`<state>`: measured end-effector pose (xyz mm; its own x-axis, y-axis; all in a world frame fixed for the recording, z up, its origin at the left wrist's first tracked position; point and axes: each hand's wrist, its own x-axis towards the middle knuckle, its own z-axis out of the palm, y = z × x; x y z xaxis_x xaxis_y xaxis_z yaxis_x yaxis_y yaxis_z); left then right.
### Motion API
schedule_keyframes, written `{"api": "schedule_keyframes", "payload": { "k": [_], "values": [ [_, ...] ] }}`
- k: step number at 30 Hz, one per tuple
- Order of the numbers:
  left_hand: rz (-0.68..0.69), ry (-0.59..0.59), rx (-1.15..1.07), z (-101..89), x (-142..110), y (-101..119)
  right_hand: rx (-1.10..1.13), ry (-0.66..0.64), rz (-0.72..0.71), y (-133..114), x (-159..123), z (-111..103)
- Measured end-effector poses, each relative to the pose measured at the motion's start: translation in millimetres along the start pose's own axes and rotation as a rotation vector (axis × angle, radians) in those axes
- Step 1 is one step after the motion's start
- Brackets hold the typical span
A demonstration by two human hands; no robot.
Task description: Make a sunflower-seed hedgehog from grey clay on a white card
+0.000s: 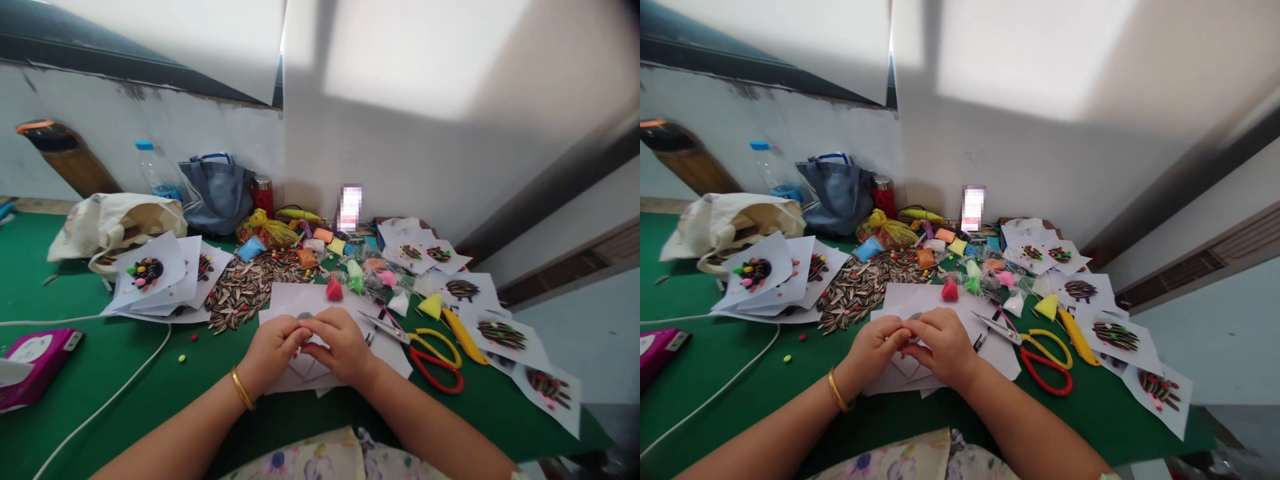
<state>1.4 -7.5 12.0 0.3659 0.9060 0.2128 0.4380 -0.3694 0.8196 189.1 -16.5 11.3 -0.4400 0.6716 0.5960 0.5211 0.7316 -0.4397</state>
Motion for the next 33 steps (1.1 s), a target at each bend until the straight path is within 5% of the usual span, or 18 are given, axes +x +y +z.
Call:
{"api": "schedule_keyframes", "payload": {
  "k": [7,11,19,33],
  "values": [
    [0.078,-0.062,0.074,1.6,-1.1,0.1,-0.097,0.005,0.098,16.8,-0.8,-14.5],
    [0.05,-0.043,0.339,-9.1,13.0,-9.5,-0.3,-0.055,0.203,41.8,-3.7,-22.8],
    [0.177,-0.295,0.62,-8.2,26.5,-19.9,-0.307,-0.141,0.214,55.2,-3.1,-4.5],
    [0.341,-0.063,0.54,-3.4,32.2,3.1,-0.11,-0.18,0.256,29.8,0.7,-4.7]
  ]
}}
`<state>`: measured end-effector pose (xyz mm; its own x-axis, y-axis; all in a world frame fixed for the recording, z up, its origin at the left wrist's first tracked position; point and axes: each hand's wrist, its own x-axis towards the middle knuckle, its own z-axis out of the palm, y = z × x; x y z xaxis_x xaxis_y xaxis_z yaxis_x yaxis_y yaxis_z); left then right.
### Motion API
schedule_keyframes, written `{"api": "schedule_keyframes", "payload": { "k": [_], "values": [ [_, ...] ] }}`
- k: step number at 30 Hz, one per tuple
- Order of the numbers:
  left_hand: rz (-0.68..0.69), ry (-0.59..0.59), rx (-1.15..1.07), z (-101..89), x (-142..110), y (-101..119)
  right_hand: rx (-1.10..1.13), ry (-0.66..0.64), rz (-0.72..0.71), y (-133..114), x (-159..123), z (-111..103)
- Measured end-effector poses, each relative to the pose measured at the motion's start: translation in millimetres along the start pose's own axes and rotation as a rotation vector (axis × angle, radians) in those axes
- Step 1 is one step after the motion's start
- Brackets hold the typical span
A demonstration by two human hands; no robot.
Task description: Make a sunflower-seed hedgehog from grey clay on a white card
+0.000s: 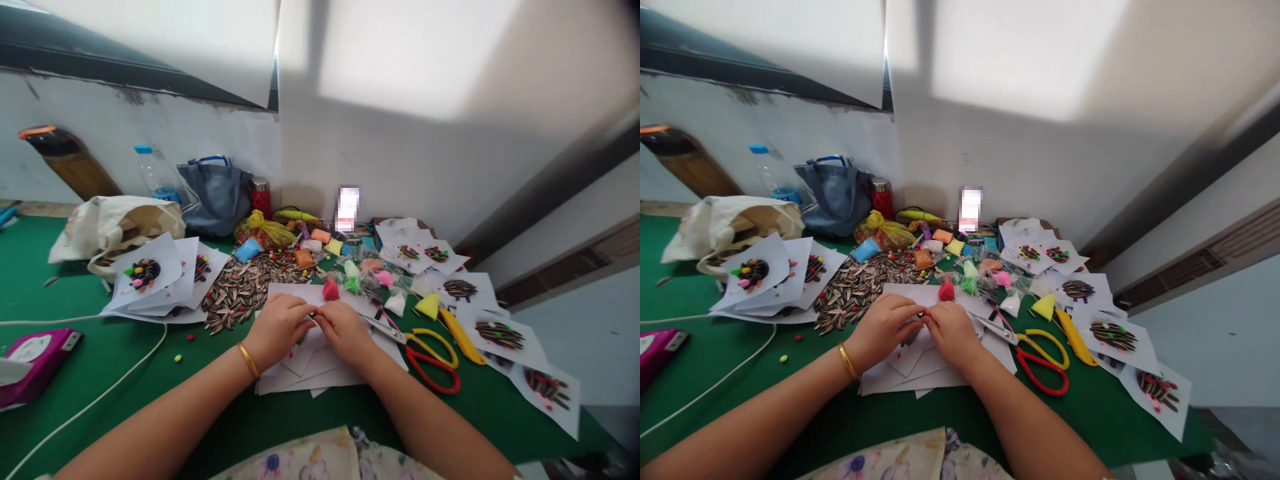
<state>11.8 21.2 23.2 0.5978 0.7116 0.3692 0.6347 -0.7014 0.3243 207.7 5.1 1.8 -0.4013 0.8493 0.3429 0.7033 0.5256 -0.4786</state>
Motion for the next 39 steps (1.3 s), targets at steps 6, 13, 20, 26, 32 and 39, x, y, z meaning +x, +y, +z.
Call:
{"api": "schedule_keyframes", "payload": {
  "k": [6,13,20,26,32,39],
  "values": [
    [0.022,0.07,-0.039,4.3,-5.1,-0.7,0.243,-0.022,0.049,-7.5,-0.7,-1.0],
    [-0.049,-0.023,-0.094,7.1,-7.0,-32.7,-0.021,0.082,0.075,17.1,6.6,9.9],
    [-0.009,-0.199,-0.045,12.9,-11.0,-45.8,-0.358,0.013,0.052,17.8,11.9,18.8],
    [-0.017,-0.164,-0.012,13.6,-14.7,-36.6,-0.426,-0.075,0.047,12.2,-15.2,6.2],
    [-0.028,-0.151,-0.01,14.0,-15.2,-34.7,-0.436,-0.134,0.054,5.3,-14.2,4.0],
    [-0.039,-0.173,-0.007,14.4,-15.5,-36.4,-0.439,-0.159,0.056,1.8,-10.7,3.5]
  ]
}}
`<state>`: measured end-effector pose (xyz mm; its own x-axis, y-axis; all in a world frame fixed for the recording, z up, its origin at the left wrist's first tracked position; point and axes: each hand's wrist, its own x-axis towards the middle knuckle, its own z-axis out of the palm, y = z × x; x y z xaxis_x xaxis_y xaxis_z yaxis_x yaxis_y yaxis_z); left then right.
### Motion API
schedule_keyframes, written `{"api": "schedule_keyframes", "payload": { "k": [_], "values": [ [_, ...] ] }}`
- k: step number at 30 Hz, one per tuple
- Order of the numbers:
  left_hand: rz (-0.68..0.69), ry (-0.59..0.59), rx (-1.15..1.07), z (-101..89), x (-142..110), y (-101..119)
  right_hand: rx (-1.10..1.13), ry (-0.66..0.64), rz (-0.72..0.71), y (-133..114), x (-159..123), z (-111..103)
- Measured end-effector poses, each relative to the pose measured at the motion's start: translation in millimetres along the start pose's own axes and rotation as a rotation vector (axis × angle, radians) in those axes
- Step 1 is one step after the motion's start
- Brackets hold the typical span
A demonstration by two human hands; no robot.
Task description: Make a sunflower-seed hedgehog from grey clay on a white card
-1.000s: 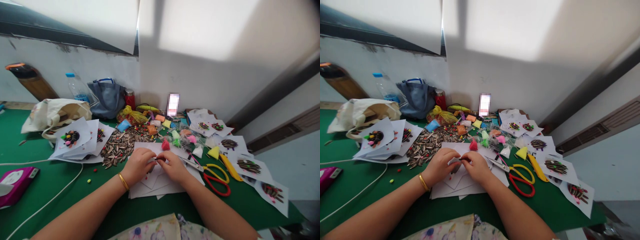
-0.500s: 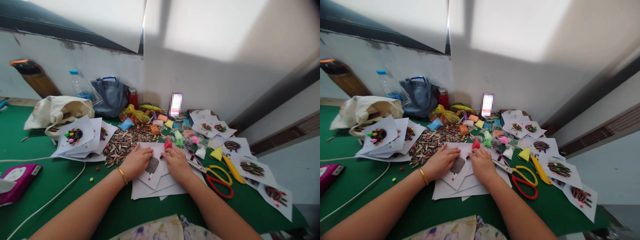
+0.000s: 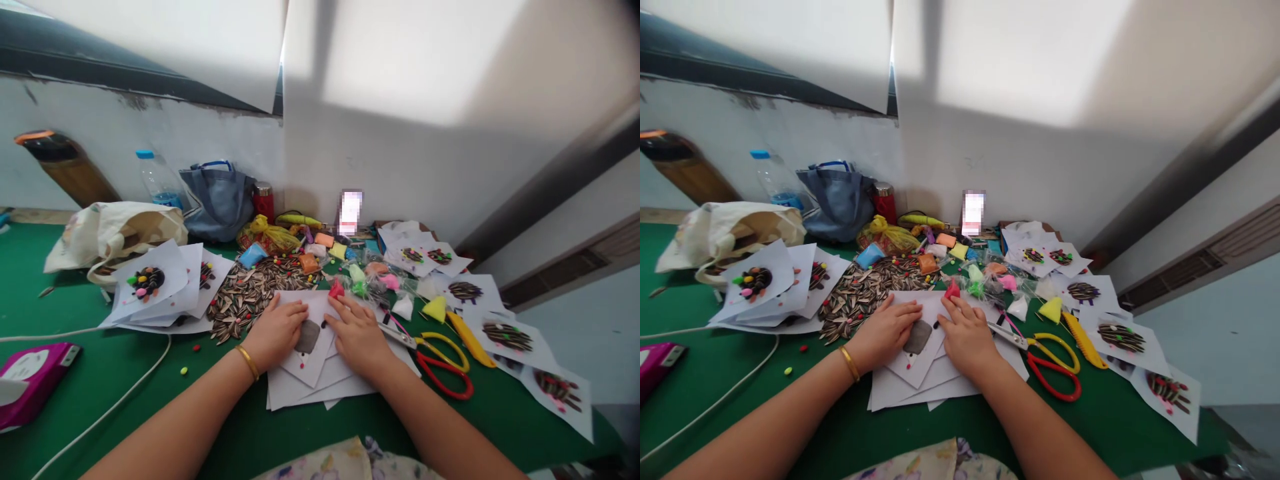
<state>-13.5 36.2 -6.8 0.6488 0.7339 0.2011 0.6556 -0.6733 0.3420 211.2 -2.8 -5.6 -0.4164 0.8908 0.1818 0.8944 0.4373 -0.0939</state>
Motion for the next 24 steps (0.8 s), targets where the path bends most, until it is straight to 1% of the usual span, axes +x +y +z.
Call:
{"api": "schedule_keyframes", "payload": {
  "k": [3,6,12,16,20,24],
  "values": [
    [-0.005,0.003,-0.007,-0.5,0.2,0.0,0.014,0.017,0.014,1.3,-5.3,0.2],
    [-0.018,-0.001,-0.002,-1.2,0.3,0.4,0.044,0.041,0.012,3.1,-3.0,3.5],
    [-0.031,0.004,0.011,-2.1,1.1,3.2,0.079,0.204,0.055,6.8,9.3,11.7],
    [-0.031,0.015,0.009,-0.8,2.1,4.2,0.103,0.241,0.023,7.6,14.8,16.7],
    [-0.024,0.069,0.019,-2.6,2.1,5.2,0.173,0.292,0.014,5.7,15.5,11.8],
    [-0.033,0.204,0.023,-8.5,0.6,11.3,0.26,0.312,-0.023,-2.5,11.9,0.6]
  ]
}}
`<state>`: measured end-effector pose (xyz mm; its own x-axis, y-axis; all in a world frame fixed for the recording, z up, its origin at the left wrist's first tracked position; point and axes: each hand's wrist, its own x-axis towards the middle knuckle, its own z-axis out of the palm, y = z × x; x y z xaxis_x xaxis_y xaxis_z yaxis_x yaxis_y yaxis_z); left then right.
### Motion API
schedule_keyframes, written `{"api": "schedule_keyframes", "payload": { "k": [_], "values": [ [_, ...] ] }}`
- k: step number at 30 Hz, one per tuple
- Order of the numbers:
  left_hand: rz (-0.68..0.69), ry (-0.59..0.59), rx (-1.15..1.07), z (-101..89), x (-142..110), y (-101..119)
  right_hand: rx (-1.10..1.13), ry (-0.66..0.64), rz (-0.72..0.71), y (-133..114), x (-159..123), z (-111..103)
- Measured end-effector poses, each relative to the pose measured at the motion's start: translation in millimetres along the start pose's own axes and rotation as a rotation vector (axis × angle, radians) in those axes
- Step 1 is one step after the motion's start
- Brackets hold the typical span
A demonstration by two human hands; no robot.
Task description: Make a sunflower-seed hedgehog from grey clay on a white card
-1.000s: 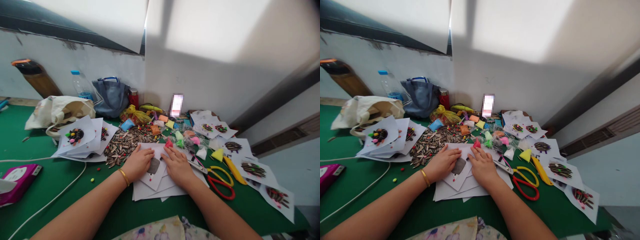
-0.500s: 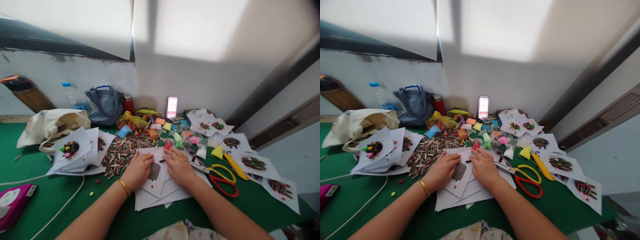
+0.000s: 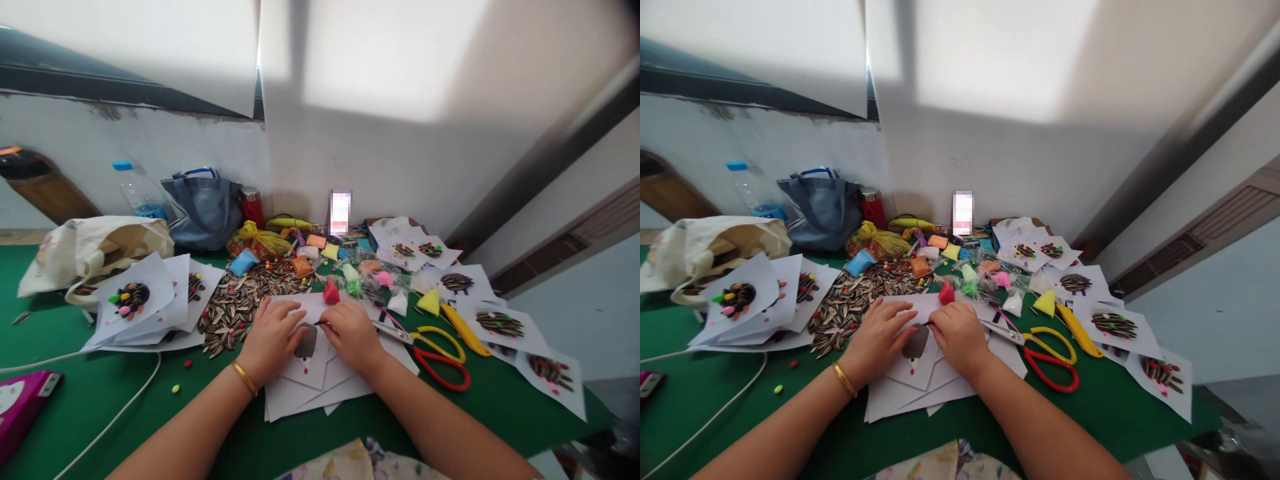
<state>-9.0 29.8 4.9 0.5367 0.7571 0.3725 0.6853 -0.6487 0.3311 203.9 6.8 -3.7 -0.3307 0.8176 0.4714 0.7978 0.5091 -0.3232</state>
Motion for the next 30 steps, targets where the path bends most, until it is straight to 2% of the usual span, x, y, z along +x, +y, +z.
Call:
{"api": "schedule_keyframes", "payload": {
  "k": [3,7,14,19,23,26,30],
  "values": [
    [-0.04,0.055,-0.128,-0.9,-1.7,7.2,0.082,0.028,-0.046,-9.0,-1.2,-3.1],
    [-0.092,-0.004,-0.36,4.8,-3.5,15.2,0.192,0.058,-0.045,-14.6,-3.1,-3.6],
    [-0.335,0.073,-0.672,7.1,-2.3,17.9,0.446,0.022,-0.036,-12.4,-4.7,-9.1],
    [-0.341,0.022,-0.738,2.6,-1.9,24.3,0.577,0.001,0.037,-16.2,-4.2,-8.6],
    [-0.334,-0.053,-0.811,2.4,-3.2,30.7,0.589,0.08,0.045,-15.3,-4.4,-8.4],
    [-0.409,-0.092,-0.918,3.9,-4.0,32.5,0.613,0.106,0.039,-14.1,-6.1,-8.5],
    [-0.518,-0.074,-1.067,3.4,-2.8,32.3,0.636,0.069,0.024,-15.6,-7.5,-8.7]
  ]
}}
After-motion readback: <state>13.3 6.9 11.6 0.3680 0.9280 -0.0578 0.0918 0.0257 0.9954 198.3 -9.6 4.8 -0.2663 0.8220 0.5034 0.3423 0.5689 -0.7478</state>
